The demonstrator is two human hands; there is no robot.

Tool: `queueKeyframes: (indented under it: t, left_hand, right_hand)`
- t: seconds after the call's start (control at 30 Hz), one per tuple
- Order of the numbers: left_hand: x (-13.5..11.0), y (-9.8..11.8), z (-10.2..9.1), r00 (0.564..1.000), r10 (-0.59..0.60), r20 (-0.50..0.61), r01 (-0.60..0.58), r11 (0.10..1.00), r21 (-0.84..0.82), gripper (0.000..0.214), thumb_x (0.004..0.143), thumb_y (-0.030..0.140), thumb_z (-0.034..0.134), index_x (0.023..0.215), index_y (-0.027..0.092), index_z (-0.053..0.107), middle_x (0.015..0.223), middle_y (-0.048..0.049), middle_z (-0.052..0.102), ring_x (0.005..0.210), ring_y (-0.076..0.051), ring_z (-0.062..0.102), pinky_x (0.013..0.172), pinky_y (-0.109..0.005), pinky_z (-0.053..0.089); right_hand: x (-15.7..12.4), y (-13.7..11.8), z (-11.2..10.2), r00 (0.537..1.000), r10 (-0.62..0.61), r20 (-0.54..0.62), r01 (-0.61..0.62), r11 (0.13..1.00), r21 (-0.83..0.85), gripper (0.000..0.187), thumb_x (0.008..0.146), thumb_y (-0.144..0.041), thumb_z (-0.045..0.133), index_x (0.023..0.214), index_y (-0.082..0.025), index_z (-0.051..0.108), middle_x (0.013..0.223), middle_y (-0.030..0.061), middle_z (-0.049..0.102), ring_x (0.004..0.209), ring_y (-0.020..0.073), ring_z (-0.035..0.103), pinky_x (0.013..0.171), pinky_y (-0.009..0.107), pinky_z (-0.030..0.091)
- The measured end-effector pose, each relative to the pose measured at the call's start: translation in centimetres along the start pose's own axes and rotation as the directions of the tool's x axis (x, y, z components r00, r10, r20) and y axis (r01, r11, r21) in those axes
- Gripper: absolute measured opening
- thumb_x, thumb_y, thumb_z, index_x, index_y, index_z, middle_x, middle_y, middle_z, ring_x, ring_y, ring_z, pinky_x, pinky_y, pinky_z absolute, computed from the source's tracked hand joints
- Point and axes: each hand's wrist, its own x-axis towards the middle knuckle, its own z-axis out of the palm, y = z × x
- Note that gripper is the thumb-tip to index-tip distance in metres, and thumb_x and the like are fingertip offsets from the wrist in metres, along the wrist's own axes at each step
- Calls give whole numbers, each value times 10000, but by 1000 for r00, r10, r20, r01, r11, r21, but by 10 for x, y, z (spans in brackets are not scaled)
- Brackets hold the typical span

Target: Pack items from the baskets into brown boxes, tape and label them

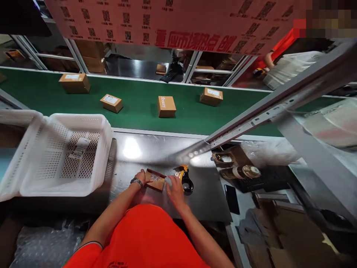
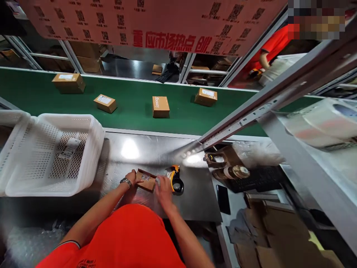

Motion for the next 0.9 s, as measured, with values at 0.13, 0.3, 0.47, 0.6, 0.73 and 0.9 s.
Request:
queueKeyframes:
  t: [0.13, 0.3, 0.47, 0.6, 0.73, 0.9]
  left_hand:
    - [1, 0, -3, 1000, 15, 5, -15, 1000, -15, 699, 908, 518, 953, 1414, 158, 633, 1503, -273, 796, 1441, -380, 769, 1046, -332, 572]
    - [-1, -1, -2, 1000, -26, -2, 26, 994, -107, 618, 886, 511, 991, 1318, 207, 669, 1355, -195, 863, 1177, -314, 875, 906, -304, 617]
    - [-2, -6, 4, 995, -84, 49, 95, 934, -343, 503, 977, 499, 923, 1332, 208, 716, 1079, -97, 900, 855, -235, 876, 660, -255, 608]
    - [-1, -7, 4, 994, -99, 48, 110, 913, -392, 367, 1086, 526, 794, 1207, 179, 801, 1013, -75, 893, 824, -207, 872, 617, -209, 584]
    - [1, 2, 2, 993, -97, 67, 115, 922, -371, 390, 1046, 542, 841, 1119, 159, 857, 856, -53, 857, 777, -220, 857, 603, -215, 574]
    - [-2, 25, 0, 997, -41, 70, 62, 944, -324, 381, 927, 511, 965, 1070, 163, 905, 804, -70, 844, 796, -242, 847, 659, -244, 593]
  right_hand:
    - [-3, 21, -9, 981, 118, -151, -122, 992, -13, 670, 1145, -443, 499, 1748, -153, 502, 1482, 264, 693, 1407, 425, 663, 1215, 663, 585]
    - [19, -16, 29, 957, -140, 255, 153, 988, -28, 750, 1036, -266, 670, 1770, -206, 529, 1672, 241, 654, 1593, 428, 592, 1342, 688, 504]
    - [-1, -17, 54, 934, -181, 307, 185, 983, 17, 687, 1024, -227, 680, 1708, -236, 614, 1694, 216, 663, 1605, 397, 627, 1333, 664, 543]
    - [-14, 5, 37, 955, -183, 234, 180, 983, 35, 547, 1107, -347, 587, 1641, -248, 657, 1668, 203, 661, 1566, 370, 646, 1307, 601, 574]
    - [-14, 33, 0, 971, 143, -193, -165, 981, -104, 707, 1119, -558, 543, 1717, -182, 551, 1433, 276, 726, 1342, 453, 733, 1160, 648, 626]
    - [5, 49, -37, 921, 385, -56, -389, 918, -83, 845, 1059, -549, 510, 1711, -12, 529, 1134, 326, 823, 1084, 506, 811, 1010, 667, 644]
